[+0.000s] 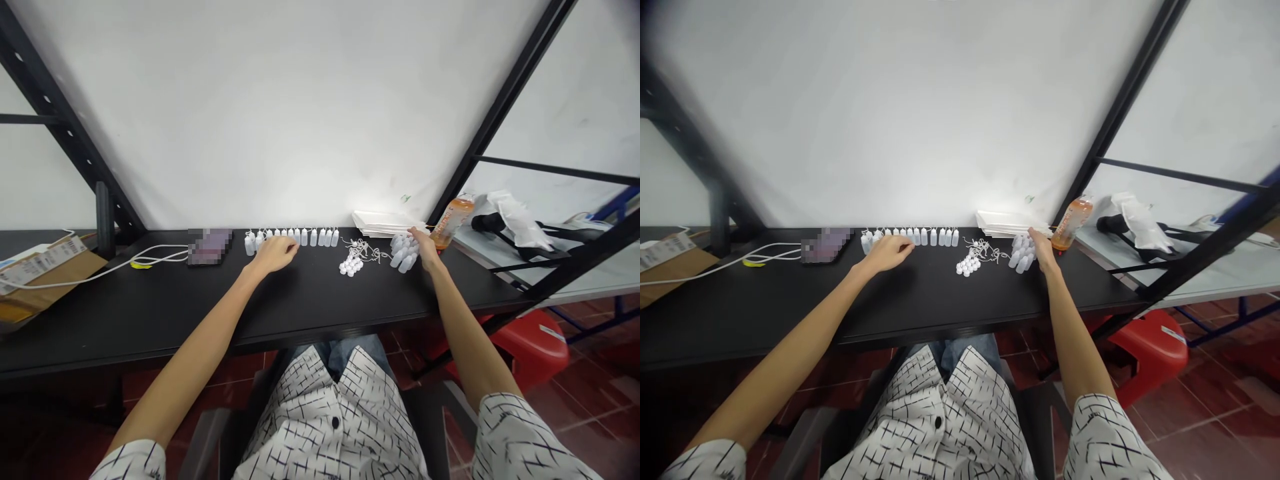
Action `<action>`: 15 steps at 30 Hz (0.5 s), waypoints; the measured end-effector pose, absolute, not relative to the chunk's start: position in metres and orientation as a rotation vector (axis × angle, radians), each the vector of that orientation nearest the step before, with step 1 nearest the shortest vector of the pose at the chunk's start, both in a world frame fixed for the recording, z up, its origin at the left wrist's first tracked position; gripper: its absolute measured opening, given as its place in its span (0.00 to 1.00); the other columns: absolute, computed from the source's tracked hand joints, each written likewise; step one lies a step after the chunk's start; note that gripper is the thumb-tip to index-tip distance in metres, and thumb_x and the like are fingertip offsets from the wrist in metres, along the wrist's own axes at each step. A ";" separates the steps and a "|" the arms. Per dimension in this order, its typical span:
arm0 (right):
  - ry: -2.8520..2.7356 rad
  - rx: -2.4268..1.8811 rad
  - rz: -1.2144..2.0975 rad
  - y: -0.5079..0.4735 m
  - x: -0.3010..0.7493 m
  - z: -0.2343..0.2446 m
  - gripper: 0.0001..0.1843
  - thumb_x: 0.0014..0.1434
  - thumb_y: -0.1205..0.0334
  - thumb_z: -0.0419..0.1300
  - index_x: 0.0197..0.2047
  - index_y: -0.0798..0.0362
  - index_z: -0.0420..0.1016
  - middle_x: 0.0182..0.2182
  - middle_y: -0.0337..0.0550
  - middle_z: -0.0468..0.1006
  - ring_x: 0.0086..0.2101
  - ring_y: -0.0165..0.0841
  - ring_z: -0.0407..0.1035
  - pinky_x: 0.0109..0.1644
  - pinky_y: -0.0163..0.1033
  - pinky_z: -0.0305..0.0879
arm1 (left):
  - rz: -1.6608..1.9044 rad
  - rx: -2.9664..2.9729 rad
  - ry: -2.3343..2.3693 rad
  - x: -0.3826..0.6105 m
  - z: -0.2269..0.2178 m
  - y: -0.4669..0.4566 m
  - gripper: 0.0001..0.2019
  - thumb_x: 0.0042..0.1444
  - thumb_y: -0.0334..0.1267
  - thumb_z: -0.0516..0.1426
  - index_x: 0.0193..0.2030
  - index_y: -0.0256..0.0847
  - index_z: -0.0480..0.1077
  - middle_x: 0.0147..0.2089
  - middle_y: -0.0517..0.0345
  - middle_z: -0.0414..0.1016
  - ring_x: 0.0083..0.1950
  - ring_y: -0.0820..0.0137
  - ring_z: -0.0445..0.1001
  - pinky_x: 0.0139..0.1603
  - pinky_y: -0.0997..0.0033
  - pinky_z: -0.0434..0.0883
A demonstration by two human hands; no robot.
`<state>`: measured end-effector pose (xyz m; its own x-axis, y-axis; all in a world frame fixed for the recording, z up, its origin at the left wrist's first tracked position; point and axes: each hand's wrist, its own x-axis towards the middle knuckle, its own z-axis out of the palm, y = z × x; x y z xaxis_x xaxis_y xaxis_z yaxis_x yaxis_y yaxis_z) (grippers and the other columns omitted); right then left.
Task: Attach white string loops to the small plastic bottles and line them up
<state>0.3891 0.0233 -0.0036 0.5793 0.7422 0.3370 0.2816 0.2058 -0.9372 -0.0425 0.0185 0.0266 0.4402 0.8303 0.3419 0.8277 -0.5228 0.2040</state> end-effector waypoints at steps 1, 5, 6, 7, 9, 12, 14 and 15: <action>-0.954 -1.365 0.416 0.024 0.388 -0.005 0.24 0.50 0.41 0.63 0.33 0.56 0.78 0.31 0.45 0.79 0.38 0.37 0.73 0.43 0.39 0.68 | 0.629 2.661 1.522 -0.042 0.027 0.018 0.17 0.60 0.41 0.47 0.30 0.41 0.74 0.33 0.51 0.77 0.36 0.62 0.72 0.33 0.67 0.59; -0.924 -1.338 0.463 0.027 0.386 -0.008 0.25 0.48 0.39 0.64 0.33 0.56 0.78 0.29 0.43 0.78 0.34 0.36 0.73 0.38 0.37 0.68 | 0.620 2.654 1.504 -0.042 0.027 0.017 0.17 0.60 0.42 0.47 0.29 0.41 0.73 0.32 0.51 0.77 0.36 0.62 0.72 0.33 0.67 0.59; -0.914 -1.333 0.470 0.028 0.386 -0.009 0.25 0.47 0.39 0.64 0.33 0.56 0.78 0.29 0.43 0.78 0.34 0.36 0.73 0.38 0.37 0.68 | 0.623 2.654 1.501 -0.042 0.027 0.017 0.16 0.60 0.42 0.47 0.29 0.41 0.73 0.32 0.51 0.77 0.35 0.62 0.72 0.33 0.67 0.59; -0.904 -1.328 0.477 0.029 0.386 -0.011 0.25 0.47 0.40 0.64 0.33 0.56 0.78 0.29 0.43 0.78 0.34 0.35 0.73 0.37 0.37 0.68 | 0.626 2.656 1.495 -0.042 0.027 0.017 0.16 0.59 0.41 0.47 0.29 0.41 0.73 0.32 0.50 0.77 0.35 0.61 0.72 0.33 0.66 0.60; -0.889 -1.316 0.490 0.030 0.386 -0.013 0.25 0.46 0.40 0.64 0.33 0.56 0.79 0.30 0.42 0.78 0.33 0.35 0.72 0.37 0.37 0.68 | 0.632 2.665 1.480 -0.042 0.027 0.017 0.16 0.59 0.41 0.47 0.28 0.41 0.73 0.32 0.50 0.76 0.35 0.62 0.71 0.34 0.66 0.60; -0.883 -1.289 0.515 0.031 0.382 -0.017 0.24 0.46 0.41 0.65 0.34 0.56 0.79 0.30 0.41 0.78 0.32 0.33 0.72 0.37 0.37 0.67 | 0.636 2.672 1.476 -0.041 0.027 0.017 0.17 0.60 0.41 0.47 0.27 0.40 0.72 0.32 0.49 0.76 0.35 0.61 0.71 0.34 0.65 0.60; -0.887 -1.272 0.536 0.032 0.379 -0.018 0.23 0.46 0.42 0.65 0.33 0.56 0.78 0.28 0.41 0.77 0.30 0.33 0.71 0.36 0.36 0.67 | 0.624 2.673 1.483 -0.041 0.027 0.016 0.17 0.60 0.41 0.47 0.28 0.40 0.73 0.33 0.49 0.76 0.36 0.61 0.71 0.35 0.65 0.61; -0.888 -1.266 0.547 0.032 0.377 -0.018 0.23 0.46 0.43 0.66 0.32 0.56 0.78 0.27 0.41 0.77 0.29 0.32 0.71 0.35 0.37 0.66 | 0.614 2.674 1.487 -0.040 0.027 0.016 0.17 0.60 0.41 0.47 0.28 0.40 0.73 0.33 0.49 0.76 0.36 0.61 0.71 0.35 0.65 0.61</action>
